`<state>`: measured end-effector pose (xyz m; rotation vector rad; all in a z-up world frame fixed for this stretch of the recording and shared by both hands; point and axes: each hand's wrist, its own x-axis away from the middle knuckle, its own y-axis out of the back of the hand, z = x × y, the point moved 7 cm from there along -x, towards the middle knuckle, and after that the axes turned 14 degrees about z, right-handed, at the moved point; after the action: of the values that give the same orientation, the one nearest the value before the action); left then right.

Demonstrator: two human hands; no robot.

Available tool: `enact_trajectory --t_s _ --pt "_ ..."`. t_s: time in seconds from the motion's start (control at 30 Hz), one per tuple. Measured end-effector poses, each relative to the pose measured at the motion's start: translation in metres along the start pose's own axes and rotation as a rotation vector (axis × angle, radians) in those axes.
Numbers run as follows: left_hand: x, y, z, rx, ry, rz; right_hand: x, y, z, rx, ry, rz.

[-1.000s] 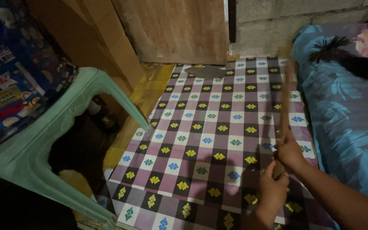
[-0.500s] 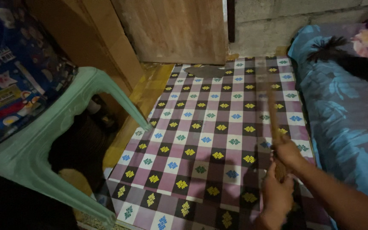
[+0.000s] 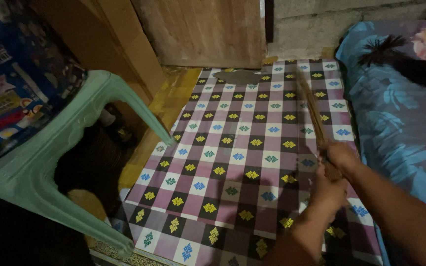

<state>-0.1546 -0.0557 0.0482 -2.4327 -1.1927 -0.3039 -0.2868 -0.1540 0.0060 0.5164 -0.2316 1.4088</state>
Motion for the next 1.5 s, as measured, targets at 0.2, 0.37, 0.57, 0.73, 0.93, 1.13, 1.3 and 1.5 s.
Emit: enact_trajectory --t_s 0.2,0.37,0.57,0.73,0.93,1.13,1.3,1.5 --pt "-0.034 0.009 0.008 -0.120 -0.107 0.119 -0.009 0.024 0.021 0.062 0.275 -0.190" --pt "-0.045 0.005 0.059 -0.126 0.192 0.107 -0.027 0.021 -0.052 -0.017 -0.006 -0.029" --pt "-0.052 0.001 0.087 0.175 0.148 0.183 -0.011 -0.003 -0.052 -0.250 -0.065 0.072" --pt "-0.066 0.003 0.075 0.441 0.065 0.345 0.019 -0.017 -0.004 -0.023 -0.064 -0.017" --pt "-0.006 0.032 0.043 0.201 0.279 0.246 -0.002 -0.019 -0.033 -0.008 -0.119 -0.098" --pt "0.035 0.082 0.118 -0.034 0.475 0.335 0.024 -0.071 -0.130 0.321 -0.179 -0.296" --pt "0.079 0.099 0.162 0.088 0.419 0.260 0.076 -0.145 -0.131 0.004 -0.240 -0.203" --pt "0.125 0.051 0.129 0.148 0.389 0.336 0.145 -0.126 -0.080 -0.109 -0.092 -0.291"
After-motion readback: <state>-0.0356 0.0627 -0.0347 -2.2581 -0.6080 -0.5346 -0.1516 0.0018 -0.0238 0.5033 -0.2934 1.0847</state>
